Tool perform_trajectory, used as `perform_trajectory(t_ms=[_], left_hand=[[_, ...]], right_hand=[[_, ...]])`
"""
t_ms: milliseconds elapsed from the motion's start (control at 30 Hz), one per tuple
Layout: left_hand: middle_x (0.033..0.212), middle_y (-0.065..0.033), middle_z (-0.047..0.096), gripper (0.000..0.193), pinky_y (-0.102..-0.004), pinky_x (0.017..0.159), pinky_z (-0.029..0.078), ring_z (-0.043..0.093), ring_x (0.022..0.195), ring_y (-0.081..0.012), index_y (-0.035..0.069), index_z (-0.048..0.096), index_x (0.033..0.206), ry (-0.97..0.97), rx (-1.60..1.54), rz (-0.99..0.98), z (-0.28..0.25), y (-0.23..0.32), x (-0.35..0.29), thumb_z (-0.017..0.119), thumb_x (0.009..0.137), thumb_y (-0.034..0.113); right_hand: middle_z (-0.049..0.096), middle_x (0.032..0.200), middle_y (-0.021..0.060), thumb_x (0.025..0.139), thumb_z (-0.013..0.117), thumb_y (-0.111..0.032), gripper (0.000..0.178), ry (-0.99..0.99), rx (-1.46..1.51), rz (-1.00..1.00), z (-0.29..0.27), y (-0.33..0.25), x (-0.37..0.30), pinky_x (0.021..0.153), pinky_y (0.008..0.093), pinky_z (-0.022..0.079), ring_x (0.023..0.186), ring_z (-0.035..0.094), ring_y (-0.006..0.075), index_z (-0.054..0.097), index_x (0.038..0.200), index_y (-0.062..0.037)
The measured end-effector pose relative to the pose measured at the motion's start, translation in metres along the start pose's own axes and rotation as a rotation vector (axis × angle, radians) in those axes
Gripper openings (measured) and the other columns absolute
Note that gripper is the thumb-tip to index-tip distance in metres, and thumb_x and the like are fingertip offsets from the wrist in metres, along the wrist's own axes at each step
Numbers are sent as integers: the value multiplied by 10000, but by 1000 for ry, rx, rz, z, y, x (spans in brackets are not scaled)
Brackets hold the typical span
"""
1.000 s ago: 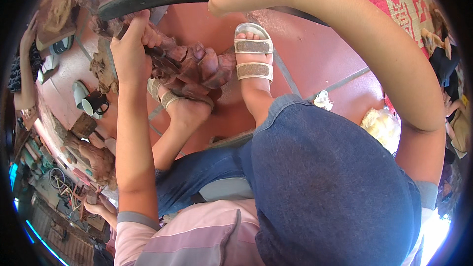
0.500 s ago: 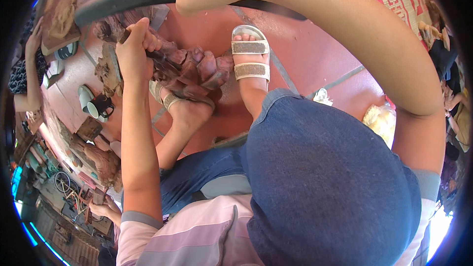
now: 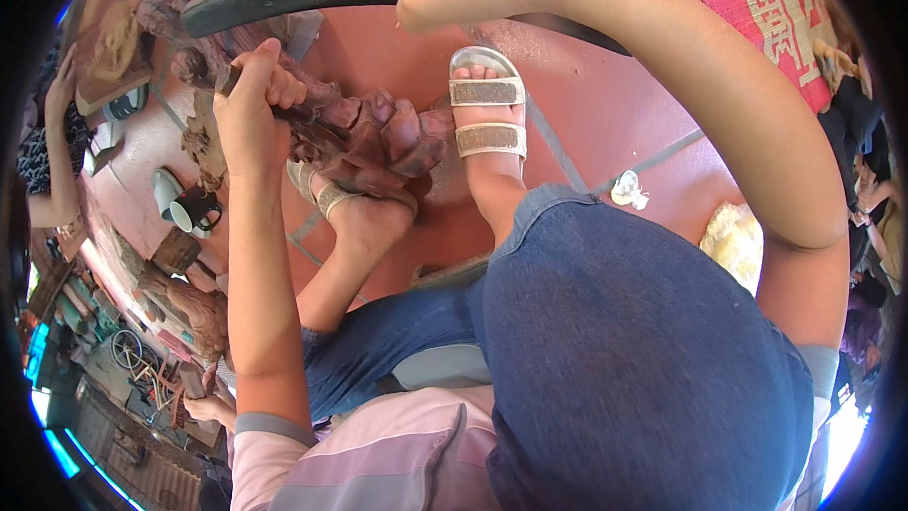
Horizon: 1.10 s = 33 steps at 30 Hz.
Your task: The person is carving a piece of wood using a chisel and mallet. They are seated on the floor, holding the wood between their legs and striking the chisel with the mallet to shape the wood.
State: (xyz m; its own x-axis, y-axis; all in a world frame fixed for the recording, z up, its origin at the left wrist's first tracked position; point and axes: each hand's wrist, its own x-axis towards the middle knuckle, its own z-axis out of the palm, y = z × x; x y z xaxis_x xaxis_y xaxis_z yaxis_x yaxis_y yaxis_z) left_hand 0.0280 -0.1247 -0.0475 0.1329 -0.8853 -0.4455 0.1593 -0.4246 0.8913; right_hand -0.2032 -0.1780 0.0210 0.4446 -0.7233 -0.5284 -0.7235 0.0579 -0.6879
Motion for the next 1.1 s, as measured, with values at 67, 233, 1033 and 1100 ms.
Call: perform_trajectory(t_ms=[67,233,1033,1100], left_hand=[[574,23,372,279,-285,524,333,348,513,-105,95,460,658,4,-1,9,0,-1,2,616,889,84],[560,18,396,284,-280,503,339,356,493,-106,90,463,644,55,2,17,0,-5,8,623,878,87],[755,-80,604,234,-359,580,452,606,687,-255,80,587,840,-468,710,755,88,-39,-81,695,802,284],[682,-58,586,287,-366,539,428,585,633,-259,79,591,756,-405,771,774,80,-38,-81,680,811,347]], right_hand=[[664,905,223,685,606,-143,392,16,6,0,1,-3,0,780,404,489,904,644,349,608,1050,1],[661,905,233,686,603,-136,393,52,90,-134,-2,-1,-4,780,405,492,898,644,356,606,1052,5],[532,790,-13,695,639,-32,335,400,757,230,139,142,-83,612,239,447,706,534,75,560,1021,-33],[529,784,-15,688,661,-27,333,365,908,404,146,139,-93,647,241,448,723,532,75,563,1007,-36]])
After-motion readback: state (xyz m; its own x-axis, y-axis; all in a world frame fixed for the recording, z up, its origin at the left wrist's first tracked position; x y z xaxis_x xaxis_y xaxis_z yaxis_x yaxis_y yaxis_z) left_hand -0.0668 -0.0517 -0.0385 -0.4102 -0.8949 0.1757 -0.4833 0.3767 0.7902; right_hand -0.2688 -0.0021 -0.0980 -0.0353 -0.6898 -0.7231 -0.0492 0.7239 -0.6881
